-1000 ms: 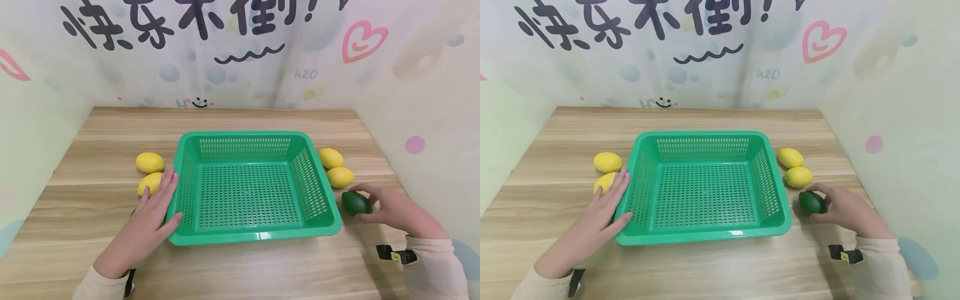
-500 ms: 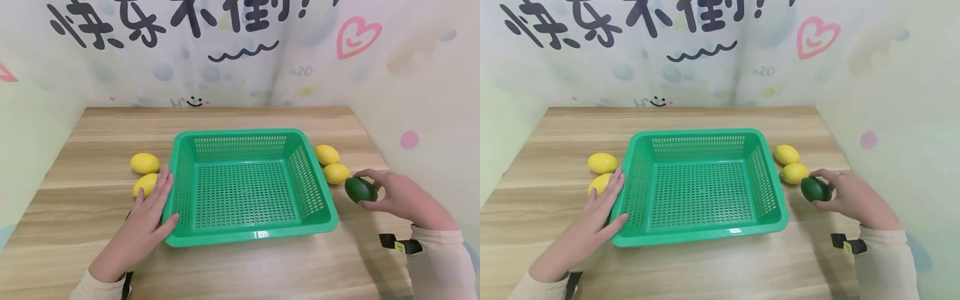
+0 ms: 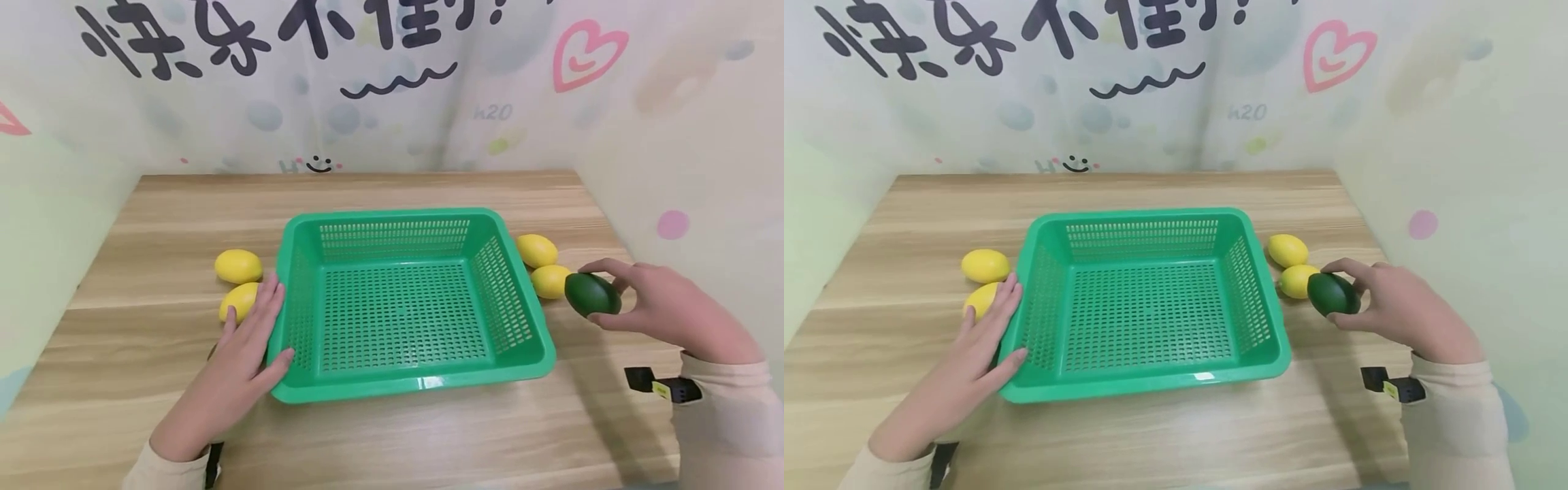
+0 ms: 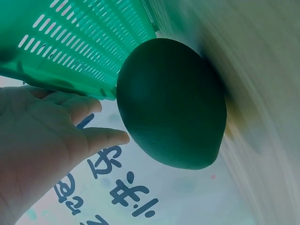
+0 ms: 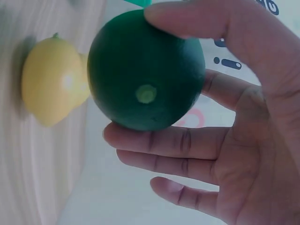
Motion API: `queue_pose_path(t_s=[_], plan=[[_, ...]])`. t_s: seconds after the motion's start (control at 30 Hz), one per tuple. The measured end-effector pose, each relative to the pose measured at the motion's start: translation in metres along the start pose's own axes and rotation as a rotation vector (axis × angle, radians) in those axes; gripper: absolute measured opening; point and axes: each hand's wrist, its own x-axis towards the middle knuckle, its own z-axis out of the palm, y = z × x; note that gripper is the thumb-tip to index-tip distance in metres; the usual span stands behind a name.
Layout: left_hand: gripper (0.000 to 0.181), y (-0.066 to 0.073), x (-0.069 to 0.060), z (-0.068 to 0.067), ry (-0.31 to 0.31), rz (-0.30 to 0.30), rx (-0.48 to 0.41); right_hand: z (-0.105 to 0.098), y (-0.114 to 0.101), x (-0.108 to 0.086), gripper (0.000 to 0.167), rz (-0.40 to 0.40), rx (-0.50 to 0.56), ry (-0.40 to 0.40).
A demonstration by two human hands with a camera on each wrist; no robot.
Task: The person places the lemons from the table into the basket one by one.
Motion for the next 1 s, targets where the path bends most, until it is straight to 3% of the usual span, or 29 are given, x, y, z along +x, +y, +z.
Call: queue_pose_path(t_s=[0.37,1.0], plan=[[0.08,0.001,0.001,0.003,0.011,0.0,-0.005,-0.021,-0.009,0.006,0.063,-0.093,-0.061,0.122],[0.08,0.0,0.002,0.001,0.019,-0.003,0.003,-0.04,-0.04,0.033,0.063,-0.223,-0.044,0.134]])
